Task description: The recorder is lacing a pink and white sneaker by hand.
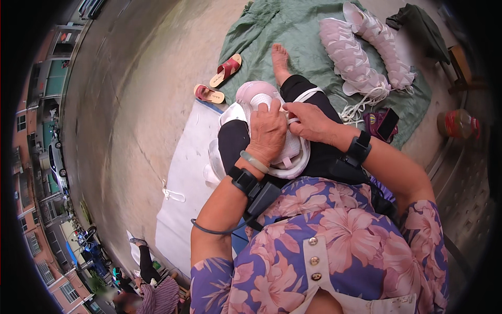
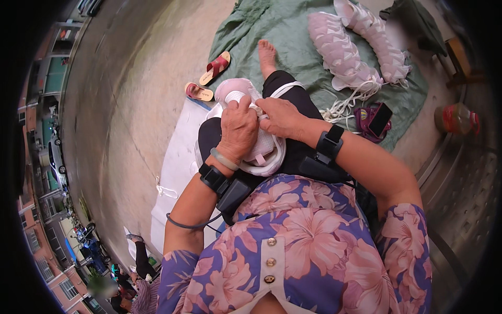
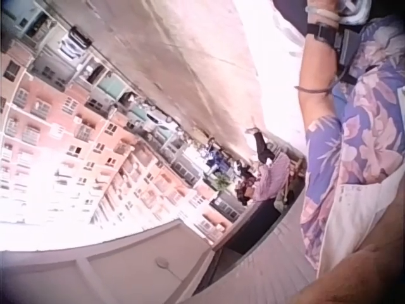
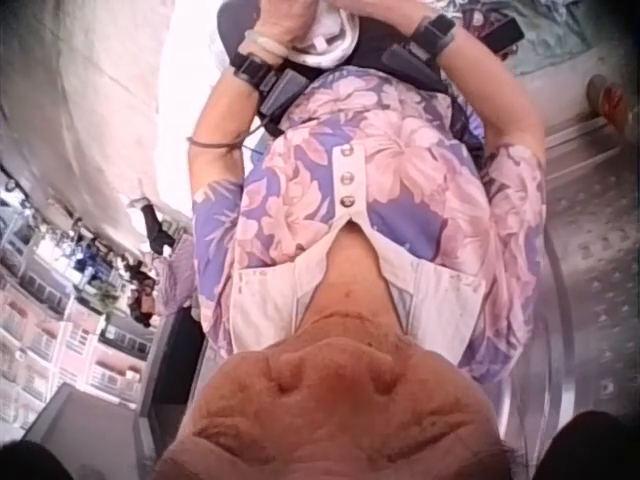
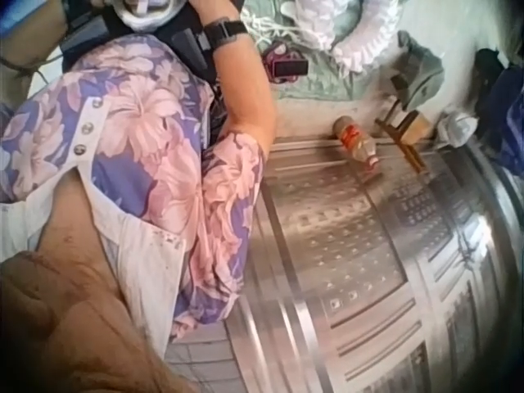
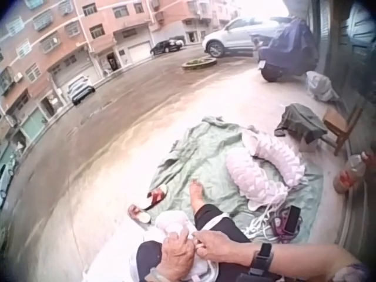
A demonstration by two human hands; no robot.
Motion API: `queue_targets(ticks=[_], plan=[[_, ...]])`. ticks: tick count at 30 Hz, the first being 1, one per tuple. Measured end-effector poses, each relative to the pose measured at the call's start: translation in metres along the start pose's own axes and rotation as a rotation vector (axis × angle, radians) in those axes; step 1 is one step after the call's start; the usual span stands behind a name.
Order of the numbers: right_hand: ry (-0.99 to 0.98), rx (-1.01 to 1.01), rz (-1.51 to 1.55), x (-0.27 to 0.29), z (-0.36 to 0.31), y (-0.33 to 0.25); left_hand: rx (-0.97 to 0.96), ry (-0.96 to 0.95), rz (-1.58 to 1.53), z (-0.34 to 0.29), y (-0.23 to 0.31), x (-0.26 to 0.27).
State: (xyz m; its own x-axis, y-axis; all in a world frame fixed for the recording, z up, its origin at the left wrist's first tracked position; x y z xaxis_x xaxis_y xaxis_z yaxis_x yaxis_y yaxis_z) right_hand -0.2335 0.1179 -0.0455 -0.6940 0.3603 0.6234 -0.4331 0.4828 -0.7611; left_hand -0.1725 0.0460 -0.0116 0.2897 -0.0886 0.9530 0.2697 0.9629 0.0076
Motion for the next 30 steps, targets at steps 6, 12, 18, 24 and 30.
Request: queue_targets(ticks=[6, 12, 18, 24, 30], plan=[[0.045, -0.267, 0.231, 0.004, -0.018, 0.024, 0.287, 0.218, -0.234, -0.053, -0.008, 0.059], [0.059, -0.193, 0.316, 0.002, -0.019, 0.019, 0.988, 0.046, 0.177, -0.335, -0.089, 0.094], [0.047, -0.439, 0.559, 0.012, -0.006, 0.035, 1.436, -0.339, 0.282, -0.463, -0.083, 0.082], [0.081, -0.268, 0.104, 0.017, 0.01, 0.021, 1.128, 0.215, -0.404, -0.282, -0.079, 0.035], [0.077, -0.178, -0.121, 0.007, 0.029, 0.015, 0.629, 0.208, -0.497, -0.12, -0.059, 0.039]])
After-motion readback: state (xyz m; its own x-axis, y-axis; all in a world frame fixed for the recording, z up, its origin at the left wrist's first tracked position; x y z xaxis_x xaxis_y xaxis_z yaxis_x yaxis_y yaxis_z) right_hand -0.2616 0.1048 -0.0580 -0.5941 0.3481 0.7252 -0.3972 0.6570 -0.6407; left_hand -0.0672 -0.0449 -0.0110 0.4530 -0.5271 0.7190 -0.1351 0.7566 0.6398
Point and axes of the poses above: each hand's wrist, its own z-axis towards the middle knuckle, its own x-axis out of the back of the hand, y = z × x, the point moved 6 cm from there along z, towards the middle knuckle, and after that the axes turned 9 degrees about -x, right-handed, at the moved point
